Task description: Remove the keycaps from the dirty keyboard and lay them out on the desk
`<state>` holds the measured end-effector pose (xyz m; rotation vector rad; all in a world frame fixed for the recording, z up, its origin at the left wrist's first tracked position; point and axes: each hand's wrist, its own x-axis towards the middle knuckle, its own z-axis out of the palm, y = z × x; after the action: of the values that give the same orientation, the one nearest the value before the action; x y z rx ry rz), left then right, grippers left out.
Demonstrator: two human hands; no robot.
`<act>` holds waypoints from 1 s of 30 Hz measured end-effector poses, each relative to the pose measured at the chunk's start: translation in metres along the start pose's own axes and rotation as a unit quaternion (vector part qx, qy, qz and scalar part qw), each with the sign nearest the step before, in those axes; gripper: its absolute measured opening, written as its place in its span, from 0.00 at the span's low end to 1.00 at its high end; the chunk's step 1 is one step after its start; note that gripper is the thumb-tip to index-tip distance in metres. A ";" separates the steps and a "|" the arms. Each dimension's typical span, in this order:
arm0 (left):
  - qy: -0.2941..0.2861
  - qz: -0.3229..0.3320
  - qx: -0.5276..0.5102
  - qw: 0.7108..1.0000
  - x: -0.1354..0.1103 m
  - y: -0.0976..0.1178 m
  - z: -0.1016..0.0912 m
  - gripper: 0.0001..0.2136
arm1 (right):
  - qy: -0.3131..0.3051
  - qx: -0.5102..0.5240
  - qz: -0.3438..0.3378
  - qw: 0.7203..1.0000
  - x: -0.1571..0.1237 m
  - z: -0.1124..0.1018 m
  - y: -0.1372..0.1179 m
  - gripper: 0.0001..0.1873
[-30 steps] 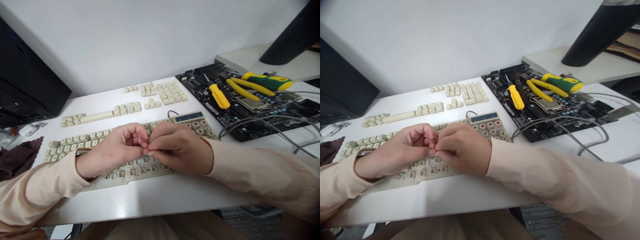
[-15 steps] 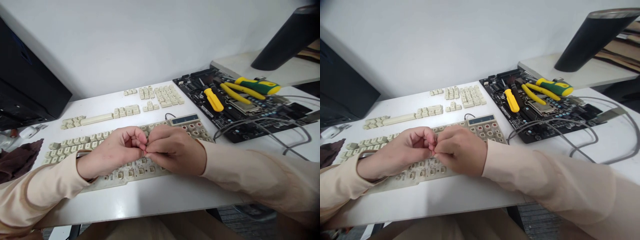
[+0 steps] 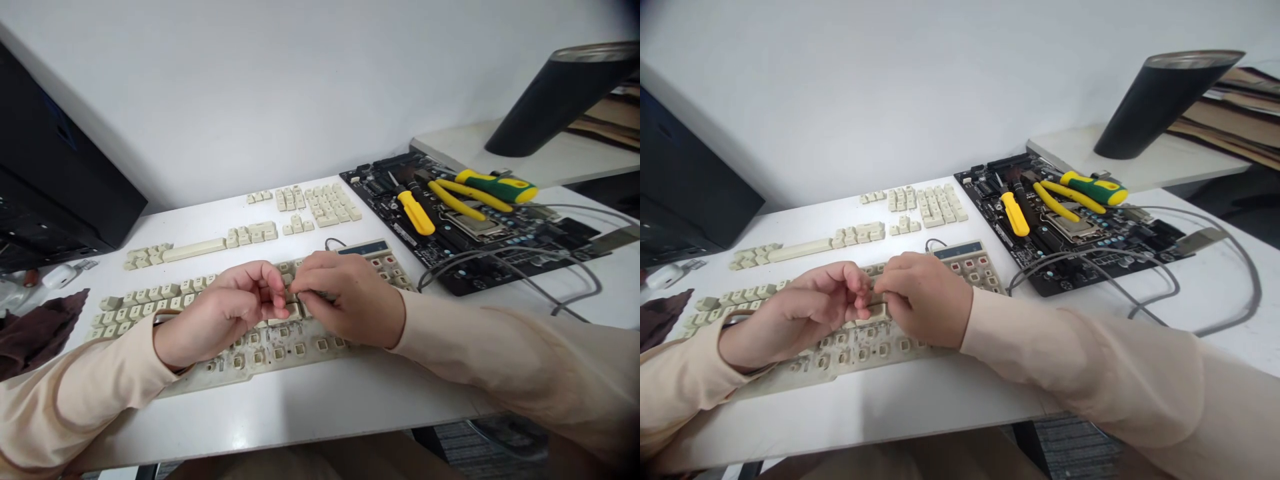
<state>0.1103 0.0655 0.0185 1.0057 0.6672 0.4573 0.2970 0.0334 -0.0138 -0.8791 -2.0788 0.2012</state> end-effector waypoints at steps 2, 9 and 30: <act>0.003 -0.003 -0.009 1.000 0.000 0.000 0.001 0.15 | -0.003 -0.020 0.009 1.000 0.000 0.000 0.002 0.12; -0.011 0.001 -0.037 0.999 0.002 -0.001 0.001 0.15 | -0.049 -0.036 0.038 0.997 0.000 0.001 0.001 0.11; -0.047 0.195 0.140 0.970 -0.017 0.050 -0.004 0.16 | -0.070 -0.057 0.045 0.995 -0.005 -0.003 0.005 0.18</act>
<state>0.0928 0.0804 0.0659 1.4277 0.4548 0.6659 0.3034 0.0337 -0.0172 -1.0557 -2.1998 0.2004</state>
